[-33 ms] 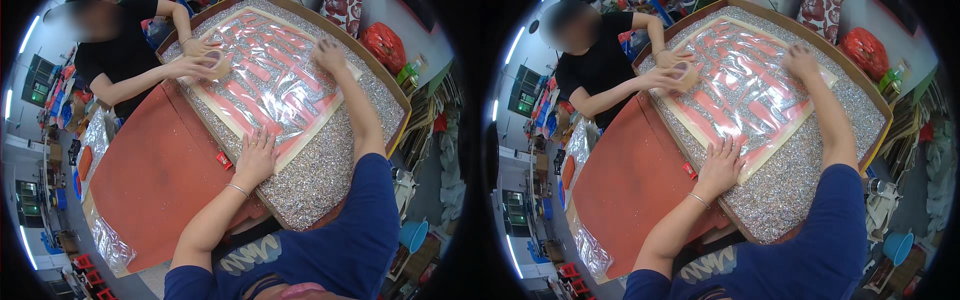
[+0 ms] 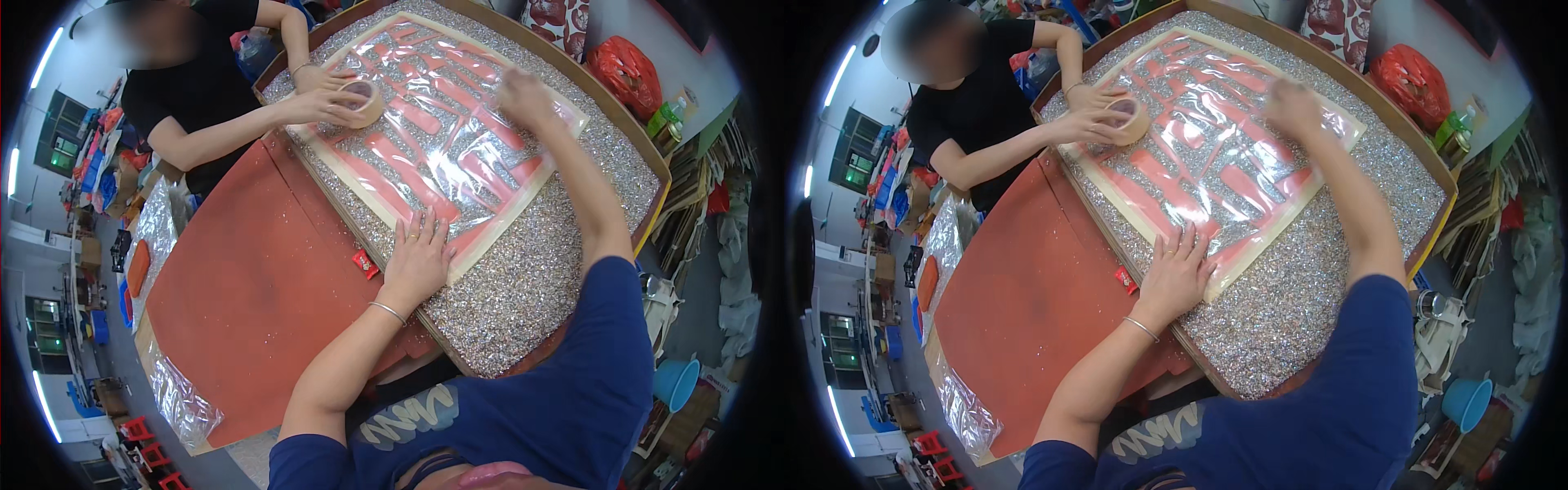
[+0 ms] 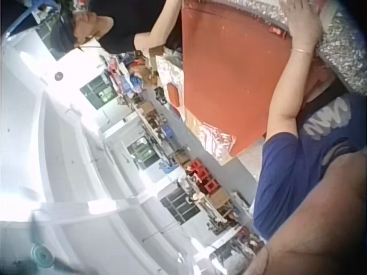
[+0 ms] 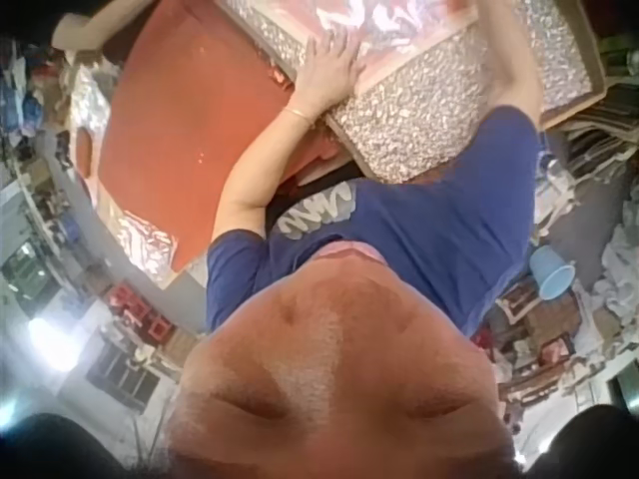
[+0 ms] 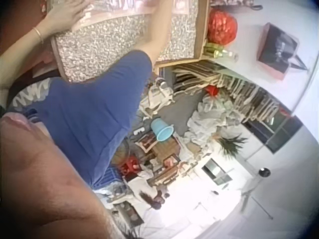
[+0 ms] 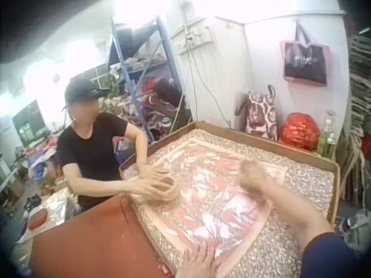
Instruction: Apply protective plastic film to cut shoe material components and arrange them in a frame.
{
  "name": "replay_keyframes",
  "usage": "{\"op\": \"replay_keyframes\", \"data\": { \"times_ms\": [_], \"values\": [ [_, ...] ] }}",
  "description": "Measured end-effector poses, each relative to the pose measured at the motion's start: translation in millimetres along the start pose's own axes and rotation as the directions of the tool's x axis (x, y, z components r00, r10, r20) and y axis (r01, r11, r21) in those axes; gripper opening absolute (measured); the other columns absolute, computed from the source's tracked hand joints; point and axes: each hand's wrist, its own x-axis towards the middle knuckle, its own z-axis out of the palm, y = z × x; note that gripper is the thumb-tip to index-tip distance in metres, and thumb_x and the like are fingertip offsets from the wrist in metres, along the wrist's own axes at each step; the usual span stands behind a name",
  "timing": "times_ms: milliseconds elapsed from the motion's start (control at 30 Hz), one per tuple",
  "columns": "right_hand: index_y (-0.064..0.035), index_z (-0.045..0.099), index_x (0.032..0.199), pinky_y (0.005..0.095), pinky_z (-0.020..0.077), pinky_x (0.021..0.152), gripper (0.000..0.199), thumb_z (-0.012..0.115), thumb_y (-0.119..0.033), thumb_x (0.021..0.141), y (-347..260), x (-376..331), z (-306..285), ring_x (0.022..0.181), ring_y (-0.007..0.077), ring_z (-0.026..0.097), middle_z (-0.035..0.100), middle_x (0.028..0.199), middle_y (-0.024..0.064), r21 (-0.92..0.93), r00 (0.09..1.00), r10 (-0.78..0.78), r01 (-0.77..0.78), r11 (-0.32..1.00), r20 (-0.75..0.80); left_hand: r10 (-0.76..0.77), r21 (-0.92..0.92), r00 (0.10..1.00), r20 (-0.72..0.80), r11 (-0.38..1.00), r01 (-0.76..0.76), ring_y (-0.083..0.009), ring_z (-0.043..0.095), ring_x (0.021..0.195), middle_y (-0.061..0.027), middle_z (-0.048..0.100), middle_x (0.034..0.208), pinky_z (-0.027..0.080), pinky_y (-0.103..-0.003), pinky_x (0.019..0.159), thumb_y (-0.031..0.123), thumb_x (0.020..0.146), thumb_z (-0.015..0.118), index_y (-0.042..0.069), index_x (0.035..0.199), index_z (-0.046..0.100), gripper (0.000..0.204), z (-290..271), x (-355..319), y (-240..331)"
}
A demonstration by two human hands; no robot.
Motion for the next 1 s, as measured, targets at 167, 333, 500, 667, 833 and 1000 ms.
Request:
{"op": "replay_keyframes", "data": {
  "times_ms": [167, 333, 500, 667, 833, 1000],
  "values": [
    [-0.0051, 0.060, 0.112, 0.0493, 0.0416, 0.097, 0.037, 0.048, -0.030, 0.089, 3, -16, 13, 0.111, 0.0353, 0.055, 0.061, 0.116, 0.0156, -0.046, 0.850, -0.524, 0.522, 0.851, -0.049, 0.017, 0.034, 0.999, -0.038, 0.999, -0.016, -0.0396, 0.033, 0.137, -0.0225, 0.038, 0.146, 0.022, -0.057, 0.112, 0.038, 0.098, 0.041, 0.004, 0.141, 0.042, 0.054, 4, -1, 1],
    [0.0001, 0.058, 0.107, 0.0471, 0.0446, 0.093, 0.034, 0.043, -0.025, 0.090, -2, 6, -7, 0.105, 0.0350, 0.057, 0.061, 0.111, 0.0167, -0.467, 0.866, -0.467, 0.342, 0.816, -0.181, 0.011, 0.030, 0.998, -0.054, 1.000, -0.009, -0.0390, 0.033, 0.138, -0.0224, 0.037, 0.147, 0.021, -0.058, 0.113, 0.038, 0.099, 0.040, 0.005, 0.141, 0.042, 0.054, 4, -1, 0],
    [-0.0070, 0.064, 0.105, 0.0488, 0.0443, 0.093, 0.030, 0.059, -0.027, 0.084, -53, -79, -20, 0.106, 0.0333, 0.057, 0.060, 0.116, 0.0150, 0.091, 0.776, -0.623, 0.631, 0.770, -0.101, 0.001, 0.043, 0.999, -0.049, 0.999, 0.001, -0.0387, 0.033, 0.138, -0.0217, 0.037, 0.148, 0.020, -0.058, 0.113, 0.039, 0.099, 0.040, 0.006, 0.142, 0.042, 0.054, 5, 0, 0],
    [-0.0077, 0.063, 0.111, 0.0463, 0.0485, 0.087, 0.031, 0.055, -0.026, 0.086, 3, -60, -41, 0.109, 0.0360, 0.056, 0.061, 0.116, 0.0153, -0.478, 0.946, -0.321, 0.302, 0.825, 0.044, 0.016, 0.034, 0.999, -0.049, 0.999, -0.014, -0.0389, 0.034, 0.138, -0.0228, 0.037, 0.147, 0.021, -0.057, 0.113, 0.038, 0.099, 0.039, 0.005, 0.141, 0.043, 0.054, 5, -1, 1],
    [-0.0055, 0.063, 0.108, 0.0463, 0.0447, 0.095, 0.036, 0.064, -0.026, 0.079, -56, -101, -34, 0.109, 0.0344, 0.057, 0.061, 0.114, 0.0147, 0.156, 0.794, -0.608, 0.598, 0.786, 0.018, 0.029, 0.063, 0.997, -0.069, 0.998, -0.025, -0.0397, 0.035, 0.136, -0.0232, 0.038, 0.146, 0.022, -0.055, 0.113, 0.037, 0.099, 0.039, 0.004, 0.140, 0.043, 0.053, 6, -1, -1],
    [-0.0049, 0.060, 0.114, 0.0430, 0.0459, 0.093, 0.041, 0.064, -0.026, 0.080, -44, -38, -7, 0.108, 0.0321, 0.056, 0.061, 0.111, 0.0142, -0.277, 0.863, -0.491, 0.446, 0.851, -0.119, 0.051, 0.052, 0.996, -0.072, 0.998, -0.047, -0.0404, 0.035, 0.136, -0.0239, 0.038, 0.146, 0.024, -0.055, 0.112, 0.038, 0.099, 0.039, 0.003, 0.140, 0.044, 0.053, 8, -2, 0]
  ]
}}
